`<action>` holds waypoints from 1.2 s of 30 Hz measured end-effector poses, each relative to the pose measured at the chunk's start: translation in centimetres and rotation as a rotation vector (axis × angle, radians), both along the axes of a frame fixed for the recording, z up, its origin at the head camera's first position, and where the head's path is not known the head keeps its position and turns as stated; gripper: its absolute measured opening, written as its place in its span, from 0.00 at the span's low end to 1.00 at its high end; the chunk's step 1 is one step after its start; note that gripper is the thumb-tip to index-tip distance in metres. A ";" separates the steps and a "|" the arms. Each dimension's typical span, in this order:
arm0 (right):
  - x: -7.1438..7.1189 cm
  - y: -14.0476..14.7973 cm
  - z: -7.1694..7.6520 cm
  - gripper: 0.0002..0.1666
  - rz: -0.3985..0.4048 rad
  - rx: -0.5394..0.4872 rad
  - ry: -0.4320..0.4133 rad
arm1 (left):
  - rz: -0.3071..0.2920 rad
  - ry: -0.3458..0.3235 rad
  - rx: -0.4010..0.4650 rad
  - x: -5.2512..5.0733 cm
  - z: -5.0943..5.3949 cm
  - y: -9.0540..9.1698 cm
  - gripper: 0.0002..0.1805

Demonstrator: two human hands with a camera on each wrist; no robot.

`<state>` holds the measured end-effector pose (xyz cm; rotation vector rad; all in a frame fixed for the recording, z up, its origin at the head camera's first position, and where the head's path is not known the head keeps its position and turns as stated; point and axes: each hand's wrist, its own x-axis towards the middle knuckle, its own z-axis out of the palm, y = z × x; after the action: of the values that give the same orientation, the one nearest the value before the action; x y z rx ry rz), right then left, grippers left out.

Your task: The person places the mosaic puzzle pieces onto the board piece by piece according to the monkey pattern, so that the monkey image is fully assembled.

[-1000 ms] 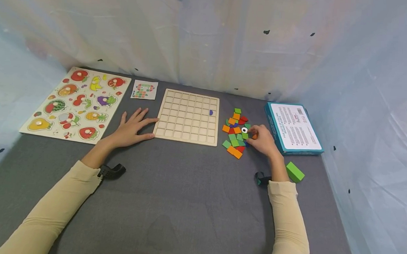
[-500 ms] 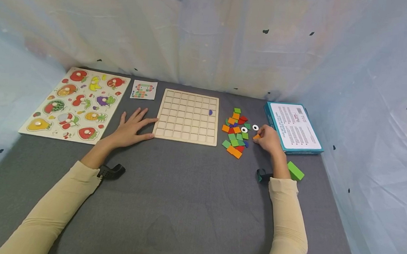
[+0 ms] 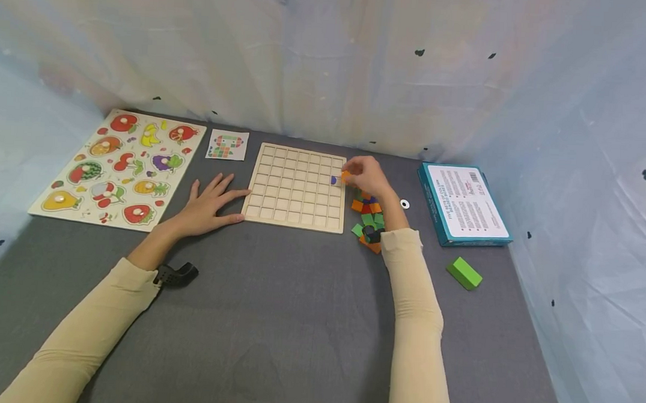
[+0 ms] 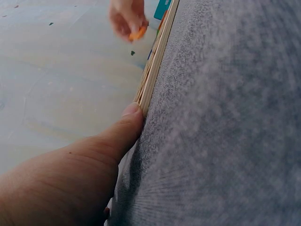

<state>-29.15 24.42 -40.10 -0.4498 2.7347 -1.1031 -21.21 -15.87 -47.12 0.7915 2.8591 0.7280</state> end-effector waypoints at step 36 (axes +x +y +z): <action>4.1 -4.9 -1.3 0.43 0.223 0.663 -0.017 | -0.004 0.016 0.007 0.1 0.0 0.0 0.38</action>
<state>-25.09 19.55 -41.44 -0.6020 2.7294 -0.1201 -21.16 -15.92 -47.13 0.8077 2.8701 0.7352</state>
